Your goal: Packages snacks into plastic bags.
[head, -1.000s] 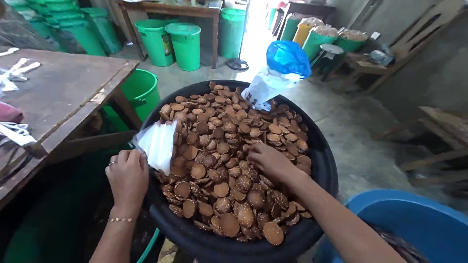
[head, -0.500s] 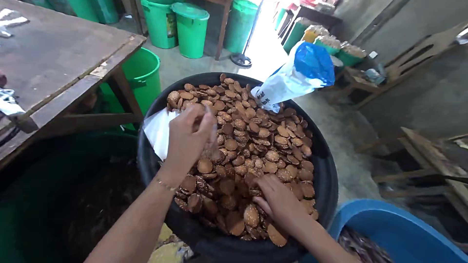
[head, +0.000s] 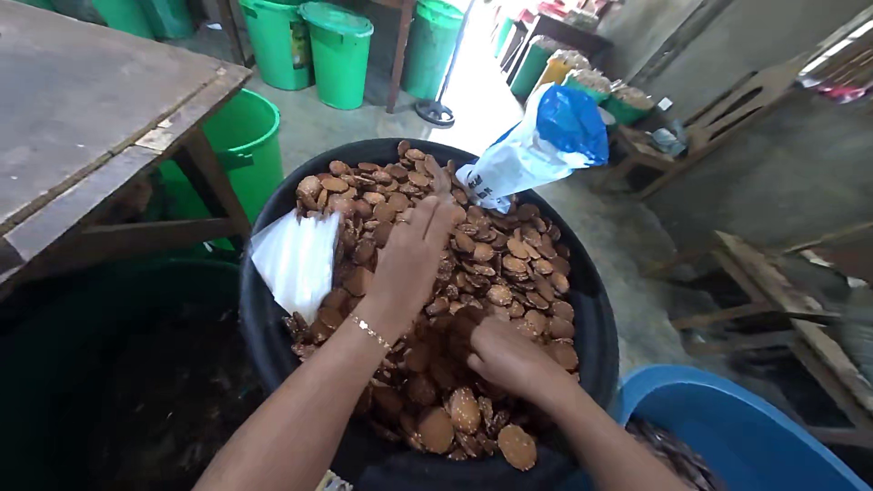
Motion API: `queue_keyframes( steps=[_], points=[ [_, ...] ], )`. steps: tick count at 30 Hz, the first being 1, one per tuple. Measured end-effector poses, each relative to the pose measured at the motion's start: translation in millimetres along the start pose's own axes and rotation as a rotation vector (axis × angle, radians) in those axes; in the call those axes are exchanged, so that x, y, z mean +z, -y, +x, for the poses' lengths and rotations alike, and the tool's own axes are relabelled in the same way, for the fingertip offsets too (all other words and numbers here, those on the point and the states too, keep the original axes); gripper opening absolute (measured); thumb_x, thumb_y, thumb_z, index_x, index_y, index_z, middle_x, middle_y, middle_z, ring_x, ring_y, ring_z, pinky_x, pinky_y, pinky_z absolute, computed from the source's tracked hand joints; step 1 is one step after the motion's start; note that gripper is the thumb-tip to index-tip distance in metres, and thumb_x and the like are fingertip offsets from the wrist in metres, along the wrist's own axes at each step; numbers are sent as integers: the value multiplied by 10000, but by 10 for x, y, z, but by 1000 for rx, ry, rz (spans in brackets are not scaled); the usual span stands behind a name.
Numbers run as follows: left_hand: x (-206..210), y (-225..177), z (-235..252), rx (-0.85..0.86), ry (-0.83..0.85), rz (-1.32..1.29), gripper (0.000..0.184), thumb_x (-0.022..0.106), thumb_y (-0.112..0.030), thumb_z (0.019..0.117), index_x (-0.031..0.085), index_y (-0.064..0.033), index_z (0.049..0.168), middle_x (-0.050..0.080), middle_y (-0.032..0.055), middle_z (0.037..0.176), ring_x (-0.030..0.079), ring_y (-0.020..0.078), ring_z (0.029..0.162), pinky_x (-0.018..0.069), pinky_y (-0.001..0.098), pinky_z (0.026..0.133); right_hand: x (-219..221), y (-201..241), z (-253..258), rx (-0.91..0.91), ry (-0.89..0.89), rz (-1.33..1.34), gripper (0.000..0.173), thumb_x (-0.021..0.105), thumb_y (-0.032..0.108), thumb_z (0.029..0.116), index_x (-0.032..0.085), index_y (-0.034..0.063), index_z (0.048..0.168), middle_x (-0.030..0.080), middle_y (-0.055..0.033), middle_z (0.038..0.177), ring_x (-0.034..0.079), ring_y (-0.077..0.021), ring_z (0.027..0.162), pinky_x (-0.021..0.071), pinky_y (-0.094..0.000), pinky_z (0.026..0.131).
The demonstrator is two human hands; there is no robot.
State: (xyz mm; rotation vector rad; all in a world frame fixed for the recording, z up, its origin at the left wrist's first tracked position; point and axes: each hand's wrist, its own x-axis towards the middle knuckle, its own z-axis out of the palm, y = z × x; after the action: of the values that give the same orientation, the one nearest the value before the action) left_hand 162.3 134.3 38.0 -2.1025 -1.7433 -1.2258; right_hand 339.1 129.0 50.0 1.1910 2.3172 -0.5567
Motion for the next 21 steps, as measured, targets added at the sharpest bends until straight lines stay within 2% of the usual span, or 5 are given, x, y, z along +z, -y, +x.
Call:
queue_keyframes(
  steps=[5,9,13,16,21],
  points=[
    [123,-150,-109,178,229,-43,345,646,38,907,697,-53,1235,669,165,1230,643,370,1098,539,499,897,169,-460,-33,-79,-334,677,375,538,81,979,585,-11,1340,652,-173,1252,638,-225,1150,511,-419,1005],
    [139,-235,-38,-66,855,-127,295,538,-122,1031,636,32,1263,601,214,1343,560,383,1281,436,525,1078,260,-552,-62,-172,-557,1635,340,449,5,998,538,-23,1325,678,-78,1123,716,-159,916,624,-339,832],
    [191,-324,-56,-271,837,-387,454,638,-69,965,521,14,1395,487,217,1450,596,323,1218,490,435,1036,287,-408,-123,-262,-853,936,444,549,-6,896,618,-13,1334,656,-83,1330,630,-73,1185,524,-227,991],
    [204,-398,-103,-219,694,-425,537,557,1,967,450,-69,1488,428,186,1518,618,279,1196,529,381,986,252,-332,-93,-203,-1043,238,408,595,-22,877,698,3,1271,725,-138,1236,667,-328,1177,526,-461,1012],
    [266,-584,-256,119,224,-179,526,616,61,895,565,11,1416,577,243,1402,718,366,974,592,430,807,87,-110,-37,-40,-988,745,327,561,10,976,639,-58,1286,720,-136,1164,683,-117,1088,536,-283,985]
  ],
)
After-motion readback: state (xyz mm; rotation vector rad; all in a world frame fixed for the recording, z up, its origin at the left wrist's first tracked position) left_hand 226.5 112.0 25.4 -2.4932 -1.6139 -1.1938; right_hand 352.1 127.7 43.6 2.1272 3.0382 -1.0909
